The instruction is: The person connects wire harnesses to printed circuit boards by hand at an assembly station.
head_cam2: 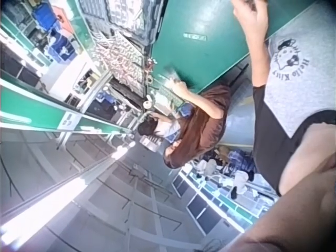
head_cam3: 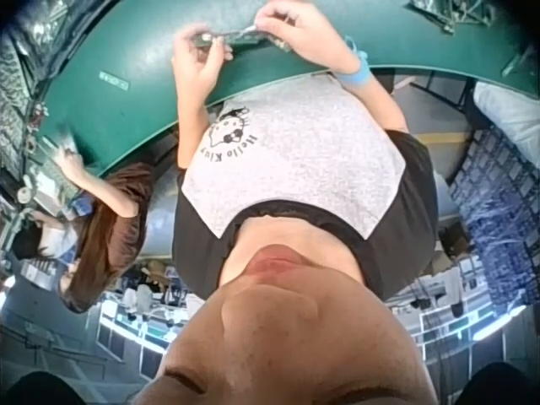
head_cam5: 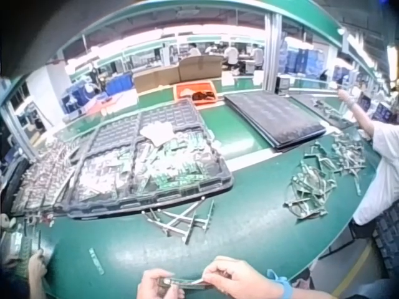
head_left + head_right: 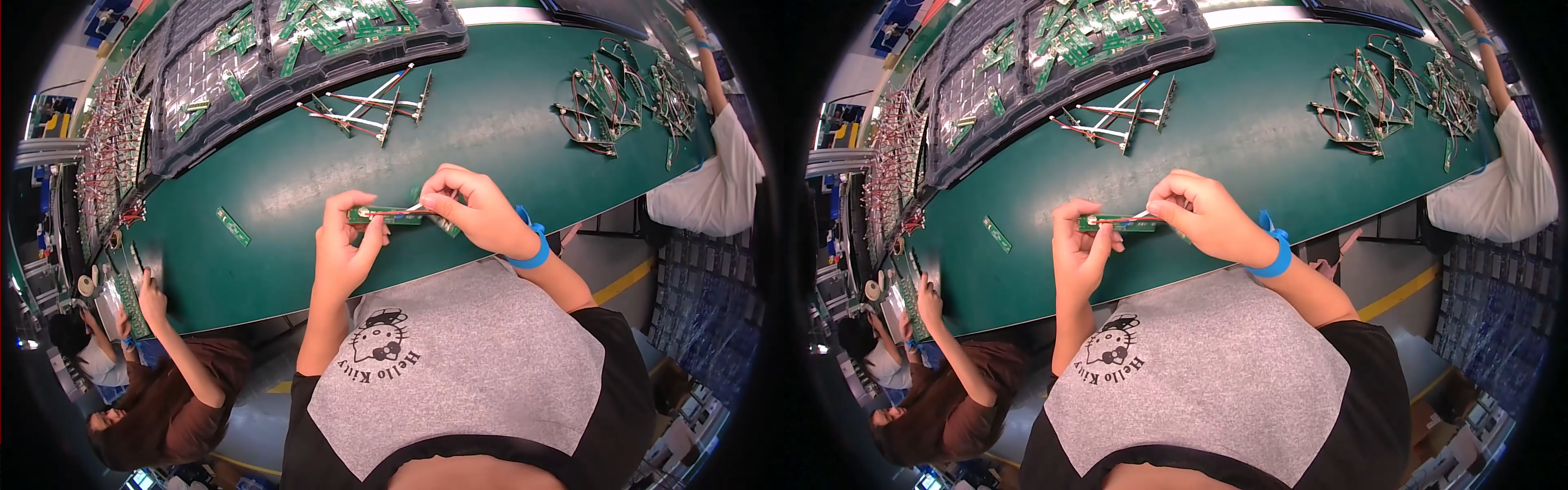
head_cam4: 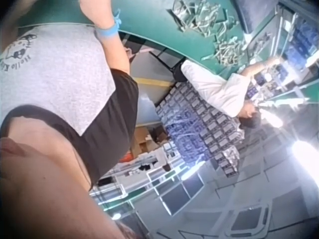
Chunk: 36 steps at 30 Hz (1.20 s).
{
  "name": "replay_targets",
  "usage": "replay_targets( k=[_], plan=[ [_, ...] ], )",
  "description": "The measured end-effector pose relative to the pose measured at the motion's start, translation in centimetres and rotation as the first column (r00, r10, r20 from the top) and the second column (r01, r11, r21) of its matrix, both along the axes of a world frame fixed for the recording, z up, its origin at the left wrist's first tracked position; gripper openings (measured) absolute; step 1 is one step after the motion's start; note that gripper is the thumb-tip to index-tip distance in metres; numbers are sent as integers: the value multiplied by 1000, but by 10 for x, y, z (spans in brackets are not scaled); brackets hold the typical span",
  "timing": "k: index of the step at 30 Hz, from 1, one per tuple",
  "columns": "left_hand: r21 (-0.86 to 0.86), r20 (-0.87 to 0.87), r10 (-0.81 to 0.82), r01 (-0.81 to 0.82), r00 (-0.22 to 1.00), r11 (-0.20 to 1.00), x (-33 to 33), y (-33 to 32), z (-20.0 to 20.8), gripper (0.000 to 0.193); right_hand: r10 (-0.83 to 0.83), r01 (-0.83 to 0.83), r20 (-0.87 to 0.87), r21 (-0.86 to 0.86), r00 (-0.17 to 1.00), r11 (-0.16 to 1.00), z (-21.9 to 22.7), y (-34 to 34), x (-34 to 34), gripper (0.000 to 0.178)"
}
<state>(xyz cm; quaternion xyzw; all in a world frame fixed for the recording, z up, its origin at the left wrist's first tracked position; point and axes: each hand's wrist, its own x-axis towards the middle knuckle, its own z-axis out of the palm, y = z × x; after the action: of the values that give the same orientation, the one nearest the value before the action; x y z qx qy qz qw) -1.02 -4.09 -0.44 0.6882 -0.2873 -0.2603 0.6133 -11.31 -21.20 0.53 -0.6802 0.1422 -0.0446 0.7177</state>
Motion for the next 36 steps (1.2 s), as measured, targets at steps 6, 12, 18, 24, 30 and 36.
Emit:
replay_targets(
  k=[6,12,18,24,30,36],
  plan=[
    [-266,-332,-139,49,933,963,0,-4,-1,19,-63,68,78,-63,995,996,-3,8,4,11],
    [-301,-348,-179,71,920,951,-2,-8,-2,15,-120,125,78,-68,990,990,-1,10,6,11],
    [-281,-352,-173,73,920,957,-7,-12,-3,16,-141,144,48,-65,989,987,-1,13,9,10],
    [-287,-381,-178,68,907,956,-7,-12,-2,16,-146,146,14,-30,989,989,-1,13,9,10],
    [-264,-412,-161,51,897,963,-8,-13,-2,16,-132,131,-32,-17,991,991,-5,10,8,10],
    [-252,-418,-150,45,896,967,-8,-13,-2,16,-136,138,-33,35,990,990,-6,11,9,9]
  ],
)
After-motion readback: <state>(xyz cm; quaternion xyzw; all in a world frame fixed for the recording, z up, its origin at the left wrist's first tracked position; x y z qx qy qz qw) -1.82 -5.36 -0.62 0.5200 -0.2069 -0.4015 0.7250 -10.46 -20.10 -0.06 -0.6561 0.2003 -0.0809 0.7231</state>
